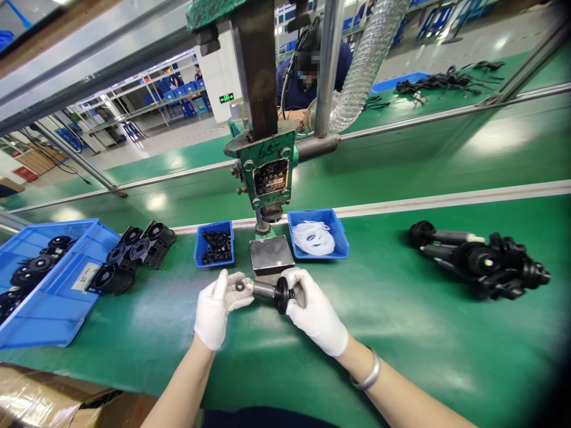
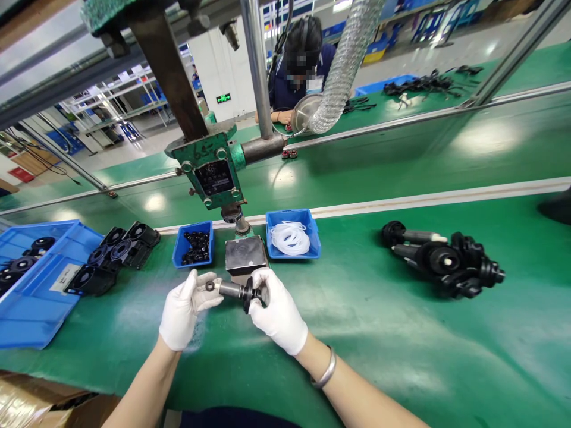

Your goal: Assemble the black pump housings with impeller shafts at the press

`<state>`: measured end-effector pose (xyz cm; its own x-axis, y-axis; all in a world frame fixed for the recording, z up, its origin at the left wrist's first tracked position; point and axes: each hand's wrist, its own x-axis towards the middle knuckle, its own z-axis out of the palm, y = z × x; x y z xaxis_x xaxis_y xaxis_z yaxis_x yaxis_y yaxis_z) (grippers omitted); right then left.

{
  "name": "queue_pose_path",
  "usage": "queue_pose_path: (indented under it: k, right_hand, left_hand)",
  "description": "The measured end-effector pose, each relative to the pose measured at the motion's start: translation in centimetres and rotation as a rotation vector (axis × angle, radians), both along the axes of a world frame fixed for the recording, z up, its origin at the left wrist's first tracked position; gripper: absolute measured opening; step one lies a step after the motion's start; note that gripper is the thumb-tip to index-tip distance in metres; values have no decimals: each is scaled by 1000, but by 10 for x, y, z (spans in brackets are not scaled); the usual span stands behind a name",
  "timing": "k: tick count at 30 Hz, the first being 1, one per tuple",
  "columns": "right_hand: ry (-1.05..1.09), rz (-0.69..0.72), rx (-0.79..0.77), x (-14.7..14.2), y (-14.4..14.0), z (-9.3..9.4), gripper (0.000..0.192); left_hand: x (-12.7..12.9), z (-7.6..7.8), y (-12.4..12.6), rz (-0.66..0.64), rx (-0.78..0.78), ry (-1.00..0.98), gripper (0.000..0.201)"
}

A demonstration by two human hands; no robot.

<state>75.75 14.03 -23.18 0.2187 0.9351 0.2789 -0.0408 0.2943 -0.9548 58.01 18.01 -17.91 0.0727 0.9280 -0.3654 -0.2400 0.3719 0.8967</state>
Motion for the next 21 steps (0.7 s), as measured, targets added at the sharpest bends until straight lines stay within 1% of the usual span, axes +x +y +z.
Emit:
queue_pose_path:
  k: [5,7,10,12,14,17,21]
  right_hand:
    - [-9,-1,-8,-2,0,-2,28]
    - [-30,-3,-6,-4,-1,-3,28]
    - [-95,-34,12,-4,-2,-3,29]
    - [-180,-74,35,-3,-4,-1,29]
    - [-278,-115,78,-1,-6,3,31]
    - [-369,-151,156,0,-10,7,35]
    - [-385,-156,193,1,-11,6,37]
  left_hand:
    - [0,-2,-2,-30,28,31,57]
    - [0,-3,-6,-66,72,64,57]
    - [1,-7,-13,-115,233,175,49]
    - [3,-8,-18,-99,368,296,37]
    - [5,-9,-22,-70,474,383,32]
    - [7,-10,-27,-91,553,428,40]
    - [7,-15,-28,-153,545,499,57]
